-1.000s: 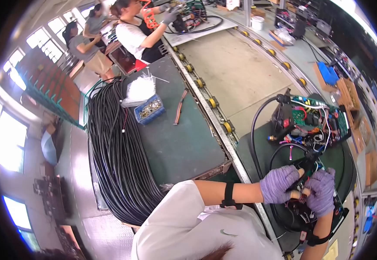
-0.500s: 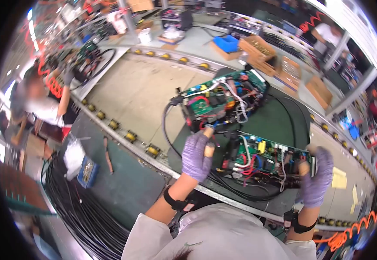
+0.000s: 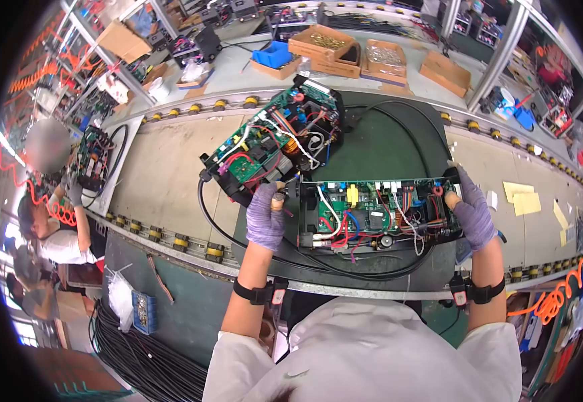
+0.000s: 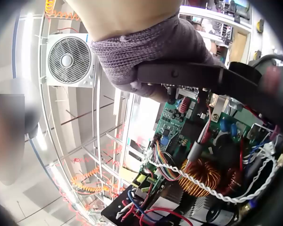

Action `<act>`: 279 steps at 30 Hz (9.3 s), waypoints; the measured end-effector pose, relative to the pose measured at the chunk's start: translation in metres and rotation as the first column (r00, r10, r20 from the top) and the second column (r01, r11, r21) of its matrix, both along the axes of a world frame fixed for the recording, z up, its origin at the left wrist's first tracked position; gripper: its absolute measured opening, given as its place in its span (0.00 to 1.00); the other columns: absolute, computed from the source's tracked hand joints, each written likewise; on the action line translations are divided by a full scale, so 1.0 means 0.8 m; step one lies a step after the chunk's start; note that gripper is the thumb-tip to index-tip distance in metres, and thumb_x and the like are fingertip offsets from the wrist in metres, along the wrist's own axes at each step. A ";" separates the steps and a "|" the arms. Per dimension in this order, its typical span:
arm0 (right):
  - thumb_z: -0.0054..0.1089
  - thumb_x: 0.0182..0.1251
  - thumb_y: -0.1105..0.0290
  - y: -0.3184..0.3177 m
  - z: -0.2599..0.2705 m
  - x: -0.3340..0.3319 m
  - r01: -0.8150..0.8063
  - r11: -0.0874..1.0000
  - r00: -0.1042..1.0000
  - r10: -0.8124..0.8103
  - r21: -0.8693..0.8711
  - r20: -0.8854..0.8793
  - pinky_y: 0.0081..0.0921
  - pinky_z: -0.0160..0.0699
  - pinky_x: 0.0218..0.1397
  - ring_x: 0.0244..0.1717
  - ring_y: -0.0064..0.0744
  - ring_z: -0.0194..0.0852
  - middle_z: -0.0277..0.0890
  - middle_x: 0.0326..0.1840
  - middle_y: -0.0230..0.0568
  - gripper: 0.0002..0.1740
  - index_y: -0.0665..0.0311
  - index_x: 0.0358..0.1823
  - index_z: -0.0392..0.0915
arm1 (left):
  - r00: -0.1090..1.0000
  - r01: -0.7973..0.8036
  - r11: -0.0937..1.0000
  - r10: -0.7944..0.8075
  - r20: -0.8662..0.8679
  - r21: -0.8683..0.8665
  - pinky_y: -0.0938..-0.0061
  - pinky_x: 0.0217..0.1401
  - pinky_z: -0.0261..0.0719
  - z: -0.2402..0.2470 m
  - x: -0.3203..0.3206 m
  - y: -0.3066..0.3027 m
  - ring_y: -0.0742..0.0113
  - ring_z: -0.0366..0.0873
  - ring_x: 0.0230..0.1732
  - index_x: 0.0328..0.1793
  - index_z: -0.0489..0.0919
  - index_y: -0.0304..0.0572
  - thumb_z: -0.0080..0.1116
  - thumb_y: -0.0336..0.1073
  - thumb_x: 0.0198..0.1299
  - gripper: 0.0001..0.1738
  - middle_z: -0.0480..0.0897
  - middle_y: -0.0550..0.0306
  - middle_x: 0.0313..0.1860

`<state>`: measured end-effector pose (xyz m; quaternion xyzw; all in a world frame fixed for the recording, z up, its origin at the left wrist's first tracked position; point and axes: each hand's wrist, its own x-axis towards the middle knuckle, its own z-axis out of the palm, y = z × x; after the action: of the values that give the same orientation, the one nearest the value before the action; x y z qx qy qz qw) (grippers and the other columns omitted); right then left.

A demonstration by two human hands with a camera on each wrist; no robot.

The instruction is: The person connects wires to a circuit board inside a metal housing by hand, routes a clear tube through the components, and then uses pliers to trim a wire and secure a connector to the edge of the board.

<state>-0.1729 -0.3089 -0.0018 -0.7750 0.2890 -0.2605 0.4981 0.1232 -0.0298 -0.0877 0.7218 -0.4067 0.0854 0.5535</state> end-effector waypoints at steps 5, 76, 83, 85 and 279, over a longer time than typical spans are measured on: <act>0.55 0.57 0.79 -0.019 -0.008 -0.017 -0.029 0.997 0.997 0.024 -0.065 -0.074 0.29 0.60 0.72 0.67 0.34 0.66 0.71 0.65 0.48 0.37 0.64 0.72 0.64 | 0.998 0.047 0.997 -0.049 0.037 0.056 0.66 0.53 0.78 0.027 -0.002 -0.012 0.51 0.82 0.47 0.55 0.78 0.36 0.53 0.37 0.68 0.15 0.82 0.44 0.47; 0.53 0.71 0.55 0.022 -0.108 -0.006 0.422 0.897 0.725 -0.420 0.130 0.547 0.29 0.74 0.59 0.54 0.32 0.77 0.79 0.55 0.47 0.30 0.77 0.60 0.75 | 0.771 -0.220 0.951 0.034 -0.636 -0.217 0.68 0.46 0.84 -0.068 0.068 0.023 0.63 0.81 0.41 0.55 0.75 0.40 0.67 0.17 0.46 0.28 0.80 0.56 0.45; 0.53 0.72 0.56 0.021 -0.109 -0.001 0.359 0.922 0.709 -0.370 0.144 0.601 0.30 0.73 0.62 0.55 0.34 0.76 0.77 0.59 0.48 0.30 0.77 0.63 0.72 | 0.800 -0.184 0.966 0.039 -0.599 -0.183 0.67 0.55 0.82 -0.045 0.058 0.030 0.63 0.79 0.52 0.65 0.64 0.39 0.73 0.20 0.44 0.41 0.79 0.54 0.53; 0.53 0.72 0.57 0.018 -0.116 -0.005 0.372 0.918 0.714 -0.380 0.141 0.588 0.30 0.73 0.63 0.56 0.33 0.76 0.77 0.59 0.48 0.29 0.77 0.63 0.72 | 0.765 -0.089 0.987 -0.020 -0.644 -0.137 0.67 0.61 0.79 -0.026 0.053 0.036 0.62 0.76 0.59 0.78 0.45 0.37 0.75 0.22 0.44 0.59 0.76 0.52 0.59; 0.62 0.57 0.73 0.101 0.023 0.051 -0.224 0.841 0.974 0.209 -0.493 -0.085 0.37 0.79 0.41 0.37 0.48 0.81 0.81 0.34 0.46 0.05 0.60 0.36 0.81 | 0.953 -0.216 0.945 0.150 0.262 0.245 0.60 0.60 0.77 0.131 -0.150 -0.019 0.47 0.75 0.58 0.61 0.76 0.41 0.79 0.43 0.40 0.39 0.74 0.43 0.58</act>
<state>-0.1317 -0.2278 0.0166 -0.9084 0.1292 -0.2577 0.3027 0.0028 -0.0453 0.0174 0.8099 -0.4091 0.1669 0.3859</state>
